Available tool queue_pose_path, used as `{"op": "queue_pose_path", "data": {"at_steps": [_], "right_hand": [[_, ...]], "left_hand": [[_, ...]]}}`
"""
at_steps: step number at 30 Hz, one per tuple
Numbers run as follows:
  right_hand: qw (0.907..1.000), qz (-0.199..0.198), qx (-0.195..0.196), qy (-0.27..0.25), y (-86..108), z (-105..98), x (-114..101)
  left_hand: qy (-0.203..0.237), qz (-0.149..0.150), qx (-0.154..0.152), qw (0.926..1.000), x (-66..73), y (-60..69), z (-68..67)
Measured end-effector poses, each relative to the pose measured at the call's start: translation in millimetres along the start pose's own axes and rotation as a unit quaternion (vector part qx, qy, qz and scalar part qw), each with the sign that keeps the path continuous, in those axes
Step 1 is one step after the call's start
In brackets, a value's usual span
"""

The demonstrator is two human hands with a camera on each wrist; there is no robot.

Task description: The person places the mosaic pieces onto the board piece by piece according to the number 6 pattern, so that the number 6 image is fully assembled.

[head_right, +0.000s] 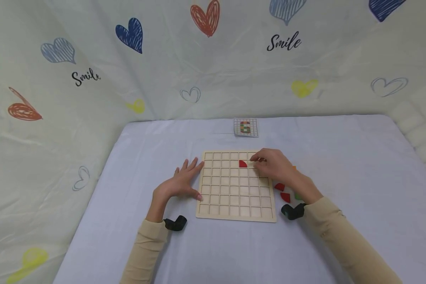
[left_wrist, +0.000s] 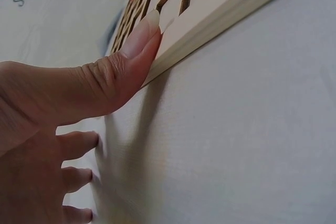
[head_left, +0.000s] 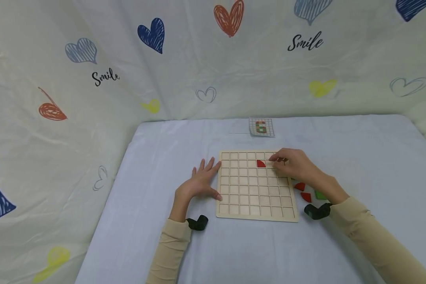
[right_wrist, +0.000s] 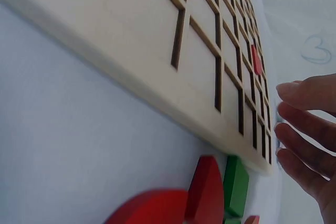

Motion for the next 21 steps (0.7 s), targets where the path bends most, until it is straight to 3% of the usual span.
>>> {"op": "queue_pose_path", "data": {"at_steps": [8, 15, 21], "right_hand": [[0.9986, 0.046, -0.026, -0.001, 16.2, -9, 12], [0.9987, 0.034, -0.004, 0.039, 27.3, -17, 21], [0.9982, 0.042, 0.011, 0.041, 38.3, -24, 31]], "left_hand": [[-0.002, 0.003, 0.002, 1.0, -1.0, -0.7, 0.2], [-0.006, 0.002, 0.0, 1.0, -0.6, 0.4, -0.8], [-0.001, 0.005, 0.002, 1.0, 1.1, 1.3, -0.2]]}}
Point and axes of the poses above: each hand's wrist, its own y-axis away from the middle knuckle, its own z-axis out of the palm, x = y × z, the point moved 4 cm from there along -y, towards the middle knuckle, and after that the axes turned 4 degrees about y, right-handed, at the moved point
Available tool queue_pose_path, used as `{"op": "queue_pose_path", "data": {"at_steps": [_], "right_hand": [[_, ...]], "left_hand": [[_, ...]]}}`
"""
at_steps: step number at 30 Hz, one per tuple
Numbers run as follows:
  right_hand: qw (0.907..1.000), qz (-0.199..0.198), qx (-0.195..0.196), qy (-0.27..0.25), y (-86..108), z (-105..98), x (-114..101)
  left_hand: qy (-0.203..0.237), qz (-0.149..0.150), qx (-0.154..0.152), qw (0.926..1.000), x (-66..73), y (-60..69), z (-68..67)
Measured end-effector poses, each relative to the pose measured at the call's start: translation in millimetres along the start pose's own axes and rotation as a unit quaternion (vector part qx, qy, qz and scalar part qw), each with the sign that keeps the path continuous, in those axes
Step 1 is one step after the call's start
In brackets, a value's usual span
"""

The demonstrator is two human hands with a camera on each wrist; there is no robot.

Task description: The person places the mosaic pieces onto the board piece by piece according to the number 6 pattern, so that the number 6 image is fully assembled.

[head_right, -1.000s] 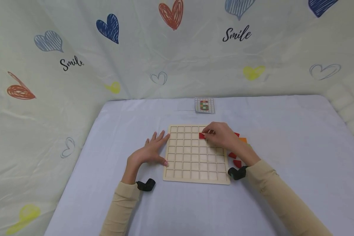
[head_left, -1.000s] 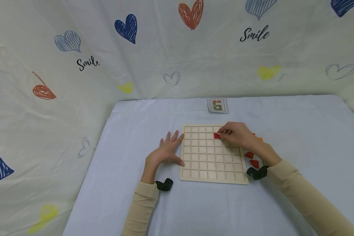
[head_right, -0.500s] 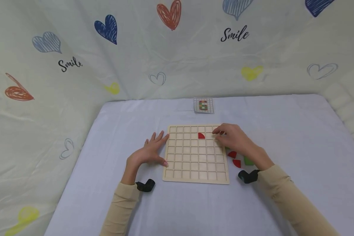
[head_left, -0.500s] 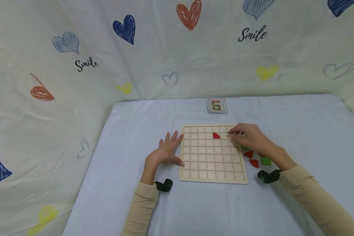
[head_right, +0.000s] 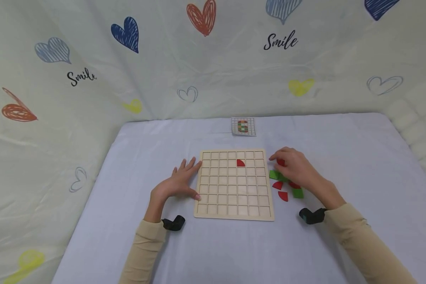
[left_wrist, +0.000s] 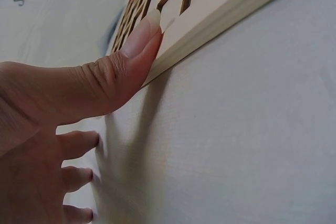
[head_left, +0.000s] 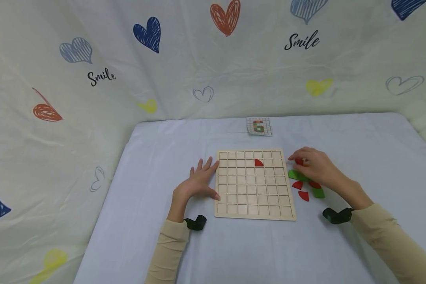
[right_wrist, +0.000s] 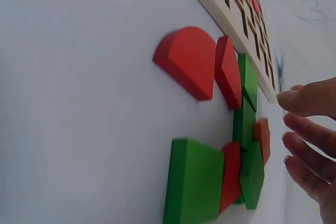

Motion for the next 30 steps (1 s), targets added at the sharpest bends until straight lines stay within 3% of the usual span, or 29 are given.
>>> {"op": "queue_pose_path", "data": {"at_steps": [12, 21, 30], "right_hand": [[0.9999, 0.0, 0.01, 0.014, 17.9, -9, 16], [0.9997, -0.017, -0.001, 0.02, 19.5, -8, 19], [0.9993, -0.01, -0.031, 0.017, 18.4, -6, 22]], "left_hand": [[-0.005, -0.001, -0.007, 1.0, -1.0, -0.8, 0.8], [-0.007, 0.001, -0.003, 1.0, -1.7, -0.9, 0.2], [-0.001, 0.005, -0.003, 1.0, -2.8, -1.5, 2.1]]}}
Point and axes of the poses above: each hand's wrist, its own y-axis away from the middle knuckle, its own z-axis out of the palm, x = y × z, the point moved 4 cm from there along -y, towards the middle knuckle, and after that the axes turned 4 degrees about y, right-handed, at the moved point
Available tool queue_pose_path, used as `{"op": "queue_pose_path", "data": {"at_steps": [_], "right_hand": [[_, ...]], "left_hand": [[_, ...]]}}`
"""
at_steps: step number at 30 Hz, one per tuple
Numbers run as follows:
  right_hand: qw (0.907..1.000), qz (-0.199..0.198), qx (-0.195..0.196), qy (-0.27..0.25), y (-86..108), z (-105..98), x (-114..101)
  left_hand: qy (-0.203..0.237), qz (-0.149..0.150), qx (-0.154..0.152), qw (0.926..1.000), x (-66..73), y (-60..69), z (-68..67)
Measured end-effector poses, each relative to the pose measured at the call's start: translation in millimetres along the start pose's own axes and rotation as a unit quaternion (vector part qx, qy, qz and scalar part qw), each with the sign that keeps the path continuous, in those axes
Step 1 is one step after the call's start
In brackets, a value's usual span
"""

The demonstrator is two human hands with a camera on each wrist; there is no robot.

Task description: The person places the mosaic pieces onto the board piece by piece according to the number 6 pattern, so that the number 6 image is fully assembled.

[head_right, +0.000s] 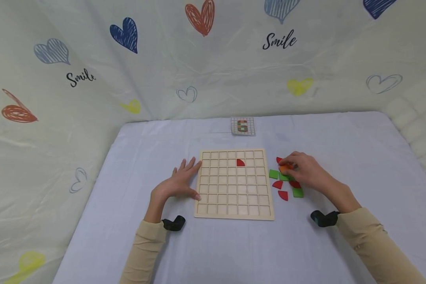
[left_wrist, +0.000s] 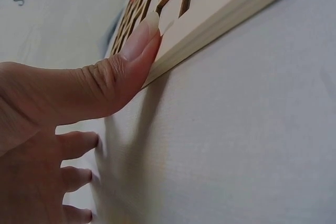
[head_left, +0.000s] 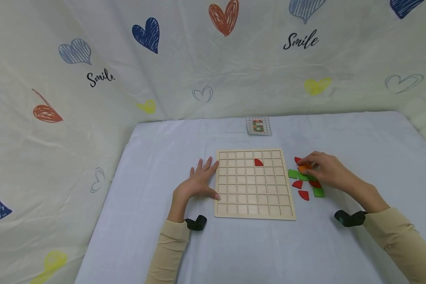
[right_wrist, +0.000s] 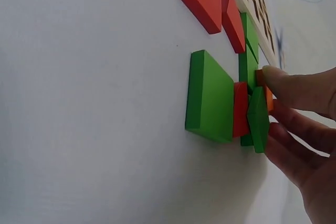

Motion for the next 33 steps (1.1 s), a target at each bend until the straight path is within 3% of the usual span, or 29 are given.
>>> {"op": "queue_pose_path", "data": {"at_steps": [8, 16, 33], "right_hand": [[0.9999, 0.007, -0.009, 0.009, -1.0, 1.2, 4.4], [0.9989, 0.045, -0.014, 0.001, -4.4, 6.9, 7.0], [0.9979, 0.037, 0.048, -0.026, -1.1, -0.7, 6.5]], "left_hand": [[-0.001, 0.0, 0.004, 1.0, 2.8, 1.3, -1.6], [0.002, -0.001, 0.003, 1.0, 4.6, 1.4, -1.6], [-0.003, -0.001, 0.003, 1.0, 2.1, 1.0, -0.2]]}}
Point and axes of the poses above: each hand's wrist, its own y-axis away from the middle knuckle, its own z-axis out of the palm, x = y × z, the point moved 4 cm from there along -y, towards the middle knuckle, and after that the axes turned 4 degrees about y, right-handed, at the moved point
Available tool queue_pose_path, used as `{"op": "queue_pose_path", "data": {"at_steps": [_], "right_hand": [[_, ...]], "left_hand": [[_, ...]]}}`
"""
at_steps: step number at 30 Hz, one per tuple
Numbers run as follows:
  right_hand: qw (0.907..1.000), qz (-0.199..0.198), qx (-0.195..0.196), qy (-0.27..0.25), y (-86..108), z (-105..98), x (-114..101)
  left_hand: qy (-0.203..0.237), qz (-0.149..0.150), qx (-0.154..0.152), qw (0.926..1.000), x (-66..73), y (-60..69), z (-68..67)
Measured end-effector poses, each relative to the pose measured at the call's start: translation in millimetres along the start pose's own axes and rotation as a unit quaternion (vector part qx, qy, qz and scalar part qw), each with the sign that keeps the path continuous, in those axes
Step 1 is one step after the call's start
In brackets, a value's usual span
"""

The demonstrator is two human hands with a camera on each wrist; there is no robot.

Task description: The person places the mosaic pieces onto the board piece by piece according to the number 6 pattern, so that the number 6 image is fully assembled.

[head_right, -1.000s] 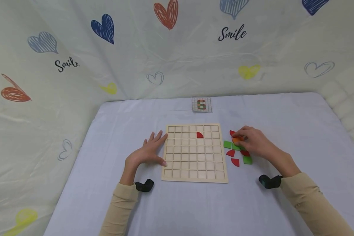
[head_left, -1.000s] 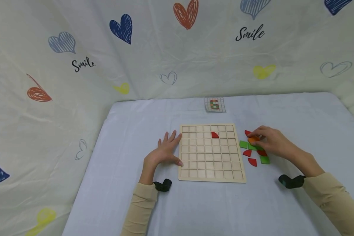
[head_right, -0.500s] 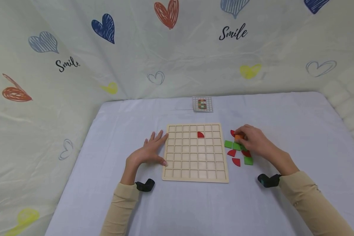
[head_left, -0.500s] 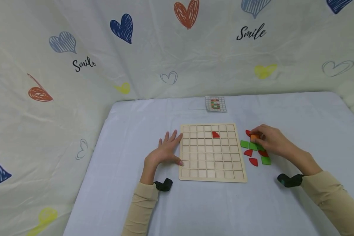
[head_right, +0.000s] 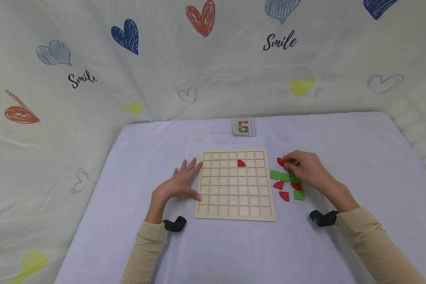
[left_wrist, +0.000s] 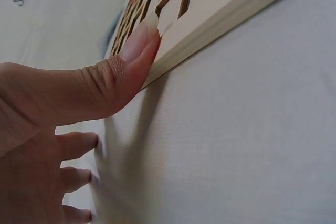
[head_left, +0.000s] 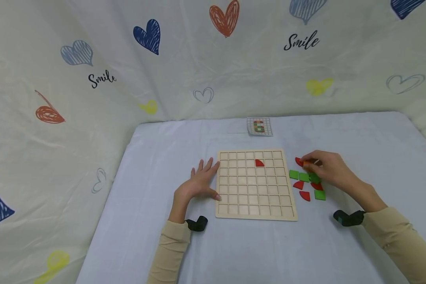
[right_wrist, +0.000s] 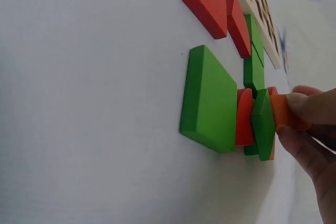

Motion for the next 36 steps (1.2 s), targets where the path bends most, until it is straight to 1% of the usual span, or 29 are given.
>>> {"op": "queue_pose_path", "data": {"at_steps": [5, 10, 17, 21, 24, 30, 36], "right_hand": [[0.9999, -0.004, 0.011, -0.002, 0.9, -3, -3], [0.9998, 0.006, 0.007, -0.019, 1.9, -4, -4], [0.9972, 0.055, -0.027, -0.042, 1.2, -1, -3], [0.9955, 0.071, -0.041, -0.047, -1.2, 2, -5], [0.9951, 0.074, -0.044, -0.049, -3.3, 5, -6], [0.9955, 0.072, -0.035, -0.05, -7.1, 5, -11], [0.9941, 0.078, -0.036, -0.067, -10.7, 7, -14]], "left_hand": [[-0.002, 0.0, 0.0, 1.0, -0.6, -0.5, 0.3], [-0.001, 0.002, 0.001, 1.0, 0.0, -0.7, -0.2], [-0.002, 0.004, 0.001, 1.0, 1.0, -0.2, -0.5], [-0.001, 0.001, 0.0, 1.0, 0.7, -0.2, 0.0], [0.0, -0.001, -0.001, 1.0, -0.8, -0.7, 1.0], [0.003, 0.0, 0.003, 1.0, -0.2, -0.4, 1.2], [0.002, 0.003, 0.005, 1.0, -0.4, -0.7, 1.1]]}}
Point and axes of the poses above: each hand's wrist, its own y-axis away from the middle knuckle, its own z-axis out of the palm, x = y × z, the point moved 4 cm from there along -y, towards the middle knuckle, and after that the axes turned 4 degrees about y, right-handed, at the moved point
